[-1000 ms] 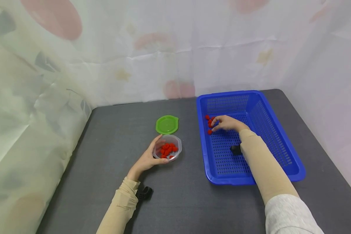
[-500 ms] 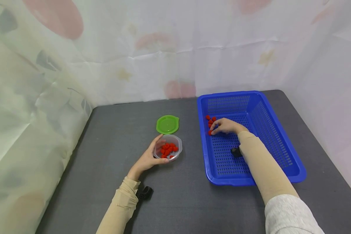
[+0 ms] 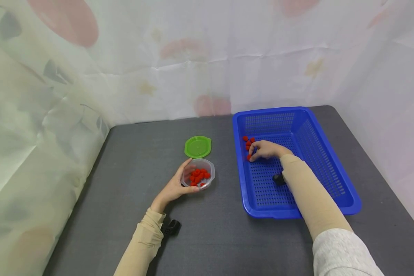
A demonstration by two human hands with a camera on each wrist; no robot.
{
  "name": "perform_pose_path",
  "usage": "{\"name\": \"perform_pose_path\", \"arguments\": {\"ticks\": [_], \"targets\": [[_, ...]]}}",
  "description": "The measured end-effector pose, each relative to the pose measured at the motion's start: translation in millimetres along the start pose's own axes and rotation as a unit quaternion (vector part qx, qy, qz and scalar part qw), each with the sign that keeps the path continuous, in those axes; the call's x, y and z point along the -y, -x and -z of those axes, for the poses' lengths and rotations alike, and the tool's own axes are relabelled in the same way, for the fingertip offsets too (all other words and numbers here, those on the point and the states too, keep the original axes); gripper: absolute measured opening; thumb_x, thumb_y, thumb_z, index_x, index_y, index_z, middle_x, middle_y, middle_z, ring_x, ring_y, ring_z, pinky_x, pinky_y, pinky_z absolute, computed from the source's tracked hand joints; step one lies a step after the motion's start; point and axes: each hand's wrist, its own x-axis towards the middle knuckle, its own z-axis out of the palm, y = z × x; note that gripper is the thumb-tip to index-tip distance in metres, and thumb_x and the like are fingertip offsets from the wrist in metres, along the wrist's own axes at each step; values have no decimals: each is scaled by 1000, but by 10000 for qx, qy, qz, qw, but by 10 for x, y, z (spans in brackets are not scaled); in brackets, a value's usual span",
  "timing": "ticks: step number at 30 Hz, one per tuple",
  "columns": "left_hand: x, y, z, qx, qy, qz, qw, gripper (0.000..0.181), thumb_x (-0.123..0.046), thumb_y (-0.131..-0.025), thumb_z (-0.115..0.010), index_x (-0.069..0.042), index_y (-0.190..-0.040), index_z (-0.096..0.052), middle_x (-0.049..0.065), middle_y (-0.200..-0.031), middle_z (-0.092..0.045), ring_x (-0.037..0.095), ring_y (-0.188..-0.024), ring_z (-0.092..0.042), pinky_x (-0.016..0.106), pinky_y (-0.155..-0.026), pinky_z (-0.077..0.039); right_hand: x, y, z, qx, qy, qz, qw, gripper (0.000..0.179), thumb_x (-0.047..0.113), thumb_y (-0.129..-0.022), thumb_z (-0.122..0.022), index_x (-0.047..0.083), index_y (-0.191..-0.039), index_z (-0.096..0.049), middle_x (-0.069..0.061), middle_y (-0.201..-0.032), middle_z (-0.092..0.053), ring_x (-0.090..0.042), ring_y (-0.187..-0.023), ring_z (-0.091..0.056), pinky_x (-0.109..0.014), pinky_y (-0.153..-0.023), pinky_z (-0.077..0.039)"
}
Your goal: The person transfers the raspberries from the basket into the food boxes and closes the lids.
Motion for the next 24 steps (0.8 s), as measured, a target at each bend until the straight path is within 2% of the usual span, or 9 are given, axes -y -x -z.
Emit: {"name": "perform_pose_path", "arguments": {"ticks": [3,8,15,17,21,24], "targets": [[1,2,-1,5,4,-17,10000,103,-15,-72,-80,-13,-150,-12,15,-148,-34,32,-138,-32,50,-111,-27,5,14,23,-6,-108,-3,9999,28,18,-84,-67,4,-106,-55,5,-61,-42,-7,-51,-35,-24,-51,-35],[30,-10,-1,29,33,-77,10000,103,-13,-72,-80,-12,-150,-12,17,-148,-34,33,-137,-32,51,-112,-27,21,55,65,-77,-171,6,9998,29,20,-85,-66,6,-107,-55,3,-69,-46,-10,-57,-38,-25,-54,-37],[299,-99,-21,-108,63,-108,9999,106,-17,-70,-82,-21,-150,-14,8,-147,-36,27,-138,-33,48,-112,-27,57,146,137,-173,-261,1,9995,31,20,-85,-67,8,-111,-55,1,-69,-47,-13,-63,-41,-28,-58,-39],[331,-109,-22,-137,42,-139,9998,106,-19,-69,-83,-22,-150,-14,6,-146,-38,26,-137,-35,48,-112,-28,76,179,162,-185,-286,64,9994,32,21,-84,-67,8,-111,-55,1,-69,-46,-13,-64,-41,-28,-59,-39],[342,-106,-18,-151,44,-213,9997,105,-19,-70,-83,-23,-149,-15,5,-145,-39,25,-136,-36,48,-112,-28,119,240,212,-213,-400,138,9989,33,22,-84,-67,7,-111,-54,3,-66,-39,-13,-64,-39,-30,-61,-37],[256,-79,-11,-78,53,-180,9998,103,-16,-71,-81,-20,-150,-14,9,-146,-37,27,-137,-34,49,-112,-27,147,270,239,-233,-559,169,9980,34,23,-85,-66,7,-112,-52,3,-63,-37,-14,-60,-35,-32,-61,-36]]}}
